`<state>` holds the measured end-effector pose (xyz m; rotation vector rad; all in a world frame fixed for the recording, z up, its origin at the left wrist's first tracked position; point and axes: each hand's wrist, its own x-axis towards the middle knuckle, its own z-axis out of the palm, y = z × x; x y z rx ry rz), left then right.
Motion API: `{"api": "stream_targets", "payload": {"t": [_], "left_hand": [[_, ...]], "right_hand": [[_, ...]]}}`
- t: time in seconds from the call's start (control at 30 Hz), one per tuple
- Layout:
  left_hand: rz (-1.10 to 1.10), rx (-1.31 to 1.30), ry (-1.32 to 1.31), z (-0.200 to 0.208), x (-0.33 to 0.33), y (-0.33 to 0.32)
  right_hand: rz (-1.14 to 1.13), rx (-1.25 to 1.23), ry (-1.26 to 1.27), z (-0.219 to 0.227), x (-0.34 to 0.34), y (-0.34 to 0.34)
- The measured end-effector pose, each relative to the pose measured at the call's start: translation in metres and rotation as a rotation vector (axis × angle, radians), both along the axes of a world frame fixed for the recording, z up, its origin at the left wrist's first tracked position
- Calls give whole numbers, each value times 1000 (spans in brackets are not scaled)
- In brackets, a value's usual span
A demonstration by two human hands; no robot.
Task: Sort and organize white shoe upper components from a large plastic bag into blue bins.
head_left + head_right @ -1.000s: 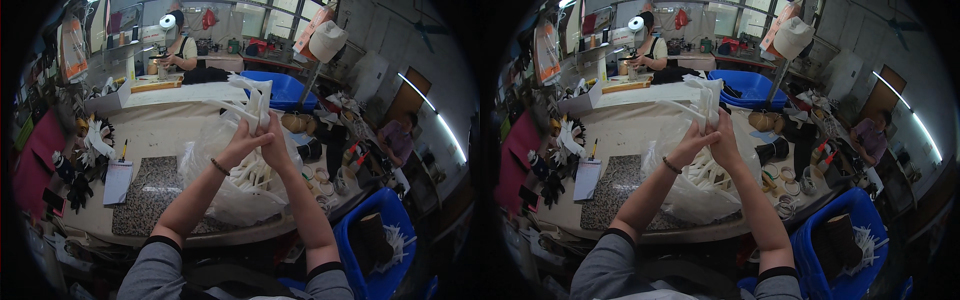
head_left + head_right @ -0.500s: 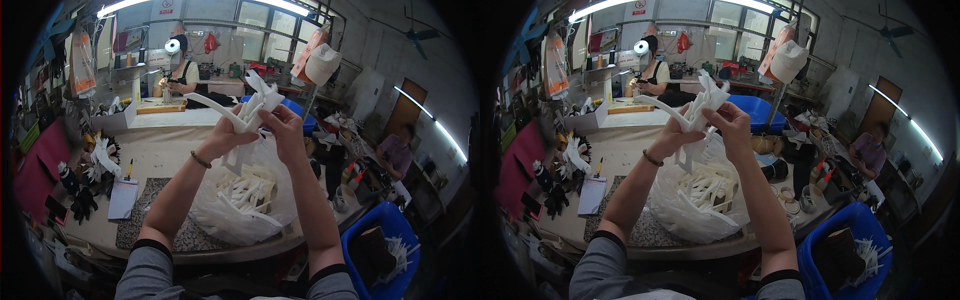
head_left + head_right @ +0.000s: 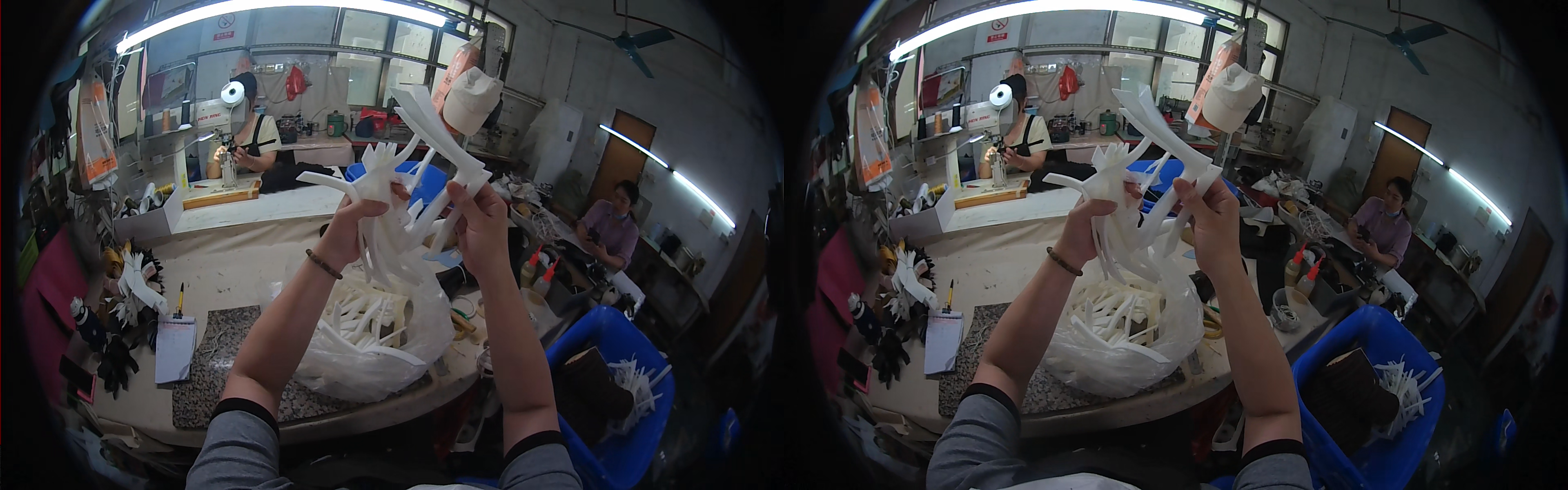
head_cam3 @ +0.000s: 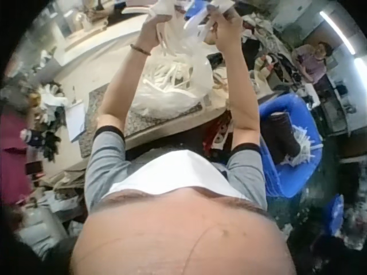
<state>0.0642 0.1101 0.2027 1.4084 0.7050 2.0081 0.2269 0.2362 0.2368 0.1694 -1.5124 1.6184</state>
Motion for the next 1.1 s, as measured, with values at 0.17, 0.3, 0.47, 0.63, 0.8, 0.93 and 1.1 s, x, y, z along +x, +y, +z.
{"api": "stream_targets", "payload": {"t": [0.17, 0.3, 0.47, 0.63, 0.8, 0.93, 1.1], "left_hand": [[-119, -33, -112, 1, 18, 22], [-270, 3, -122, -4, 28, 45], [-338, -52, -232, -13, 59, 59], [-434, -148, -262, -38, 78, 83], [-273, -235, -211, -52, 97, 95], [-339, -245, -214, -58, 97, 105], [-418, -150, -348, -59, 115, 117]], "right_hand": [[-18, -43, 152, 16, 37, 13], [-226, -203, 356, 28, 87, 43], [-495, -5, 34, -1, 93, 21], [-532, 52, -113, -38, 80, 24], [-539, 241, -234, -45, 83, 22], [-681, 443, -351, -47, 93, 12], [-528, 182, -450, -52, 97, 37]]}}
